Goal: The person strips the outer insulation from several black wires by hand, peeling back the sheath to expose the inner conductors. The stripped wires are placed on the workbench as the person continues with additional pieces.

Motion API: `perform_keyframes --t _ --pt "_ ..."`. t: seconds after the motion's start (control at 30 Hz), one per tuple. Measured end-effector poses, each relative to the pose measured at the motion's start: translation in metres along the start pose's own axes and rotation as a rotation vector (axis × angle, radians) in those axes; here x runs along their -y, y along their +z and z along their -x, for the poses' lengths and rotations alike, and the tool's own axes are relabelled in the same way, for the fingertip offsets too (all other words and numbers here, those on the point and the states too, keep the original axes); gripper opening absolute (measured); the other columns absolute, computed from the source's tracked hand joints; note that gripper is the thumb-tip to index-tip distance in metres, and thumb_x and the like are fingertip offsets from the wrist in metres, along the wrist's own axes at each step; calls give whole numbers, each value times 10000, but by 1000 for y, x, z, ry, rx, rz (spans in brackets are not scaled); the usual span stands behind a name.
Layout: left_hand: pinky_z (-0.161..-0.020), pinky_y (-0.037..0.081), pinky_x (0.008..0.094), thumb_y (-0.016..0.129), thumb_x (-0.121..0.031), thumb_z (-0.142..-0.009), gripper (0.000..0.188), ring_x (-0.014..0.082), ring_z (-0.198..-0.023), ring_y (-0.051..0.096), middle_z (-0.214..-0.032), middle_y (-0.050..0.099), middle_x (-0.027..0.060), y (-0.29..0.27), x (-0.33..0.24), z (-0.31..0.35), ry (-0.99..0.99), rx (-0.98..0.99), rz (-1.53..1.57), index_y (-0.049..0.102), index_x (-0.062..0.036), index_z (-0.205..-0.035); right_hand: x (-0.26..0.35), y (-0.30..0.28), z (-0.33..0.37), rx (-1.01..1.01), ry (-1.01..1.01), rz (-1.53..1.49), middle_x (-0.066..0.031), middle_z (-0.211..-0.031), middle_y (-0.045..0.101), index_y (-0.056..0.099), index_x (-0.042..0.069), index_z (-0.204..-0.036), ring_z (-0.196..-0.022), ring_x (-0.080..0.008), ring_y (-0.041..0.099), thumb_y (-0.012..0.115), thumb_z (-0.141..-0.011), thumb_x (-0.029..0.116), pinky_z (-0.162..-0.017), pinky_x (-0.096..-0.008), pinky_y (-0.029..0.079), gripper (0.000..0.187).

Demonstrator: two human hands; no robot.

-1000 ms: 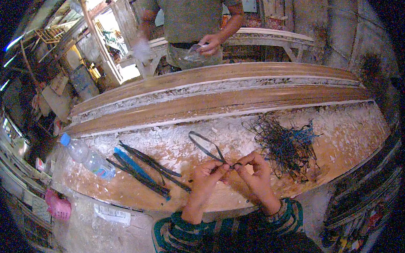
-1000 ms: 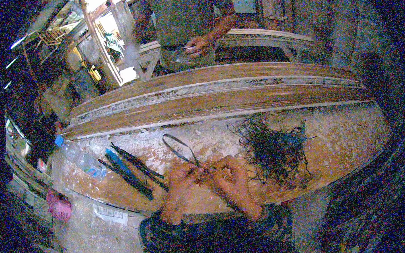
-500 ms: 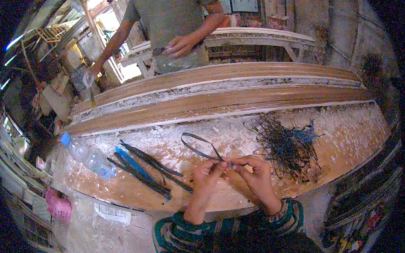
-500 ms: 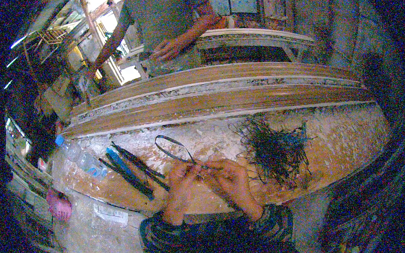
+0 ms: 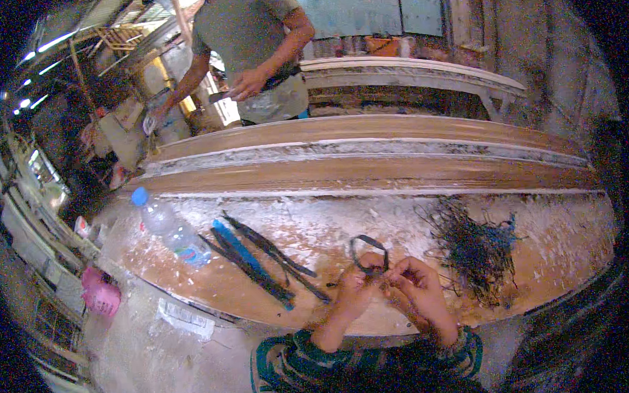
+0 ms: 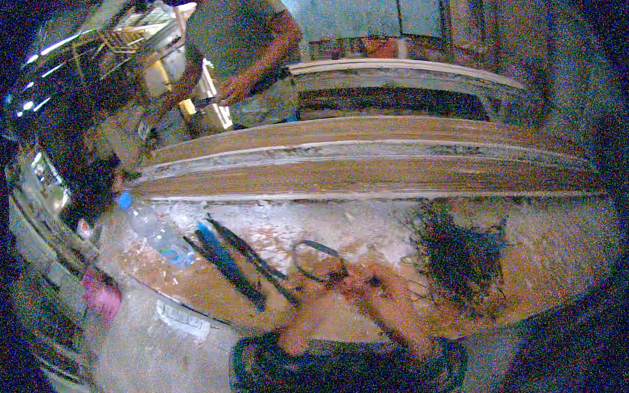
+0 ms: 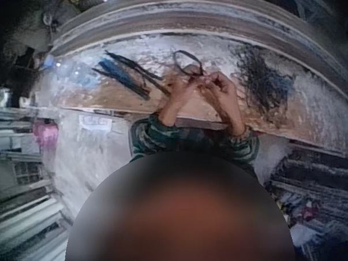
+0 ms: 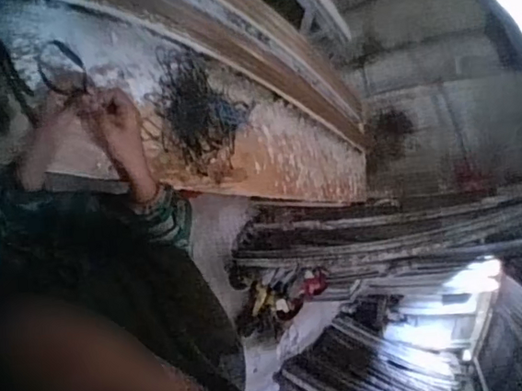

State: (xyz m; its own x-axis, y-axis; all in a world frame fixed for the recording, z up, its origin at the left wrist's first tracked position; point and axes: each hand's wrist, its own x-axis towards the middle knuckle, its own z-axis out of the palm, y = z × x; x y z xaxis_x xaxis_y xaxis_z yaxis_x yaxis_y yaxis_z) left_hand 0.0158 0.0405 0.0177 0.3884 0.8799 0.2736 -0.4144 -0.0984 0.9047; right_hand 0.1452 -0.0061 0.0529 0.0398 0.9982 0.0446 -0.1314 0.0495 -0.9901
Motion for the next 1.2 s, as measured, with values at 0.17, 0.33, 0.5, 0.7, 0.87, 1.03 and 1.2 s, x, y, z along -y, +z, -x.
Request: perform_keyframes --t 0.17,0.33,0.5,0.7,0.87,1.03,1.2 --pt "-562 459 229 578 -23 -784 124 104 -658 541 -797 554 21 -3 -1 -2 -28 114 53 533 -40 -899 -3 -7 -3 42 -169 32 -28 -745 547 510 41 -783 -694 -117 524 565 -780 23 -663 -241 415 58" --pt "-563 461 227 606 -24 -767 90 95 -668 542 -795 564 21 4 -5 -2 -76 7 4 539 -47 -823 -10 -13 -1 -70 -70 -23 -21 -765 557 525 50 -803 -722 -112 521 588 -760 51 -681 -242 418 77" --pt "-565 460 212 638 -21 -745 109 84 -668 550 -783 581 19 4 -6 -3 -82 70 99 540 -54 -781 -12 -14 -1 -114 -111 -55 -23 -729 567 527 26 -792 -659 -101 524 604 -752 56 -624 -224 415 92" --pt "-568 454 207 641 -54 -753 101 85 -655 553 -756 589 28 9 -7 1 -116 22 112 559 -37 -810 -9 -14 -2 -132 -157 -3 -36 -703 579 552 17 -754 -621 -104 534 616 -740 37 -586 -225 423 68" --pt "-590 456 211 618 -70 -775 97 90 -655 555 -769 595 41 10 -13 1 -55 -4 18 573 -14 -839 -7 -10 1 -242 -207 157 -32 -710 579 573 12 -756 -641 -106 531 608 -740 3 -599 -232 424 40" --pt "-605 456 211 613 -79 -781 99 95 -665 558 -769 592 42 12 -13 1 -37 -38 83 580 -10 -843 -6 -8 0 -294 -333 327 -29 -730 571 574 11 -766 -691 -112 527 596 -746 -10 -633 -232 414 36" --pt "-636 461 212 624 -84 -773 127 92 -706 563 -795 598 39 11 -7 0 -75 -118 -32 593 -4 -866 0 0 4 -345 -400 451 -47 -726 566 573 17 -763 -687 -130 529 598 -741 -2 -631 -245 410 38"
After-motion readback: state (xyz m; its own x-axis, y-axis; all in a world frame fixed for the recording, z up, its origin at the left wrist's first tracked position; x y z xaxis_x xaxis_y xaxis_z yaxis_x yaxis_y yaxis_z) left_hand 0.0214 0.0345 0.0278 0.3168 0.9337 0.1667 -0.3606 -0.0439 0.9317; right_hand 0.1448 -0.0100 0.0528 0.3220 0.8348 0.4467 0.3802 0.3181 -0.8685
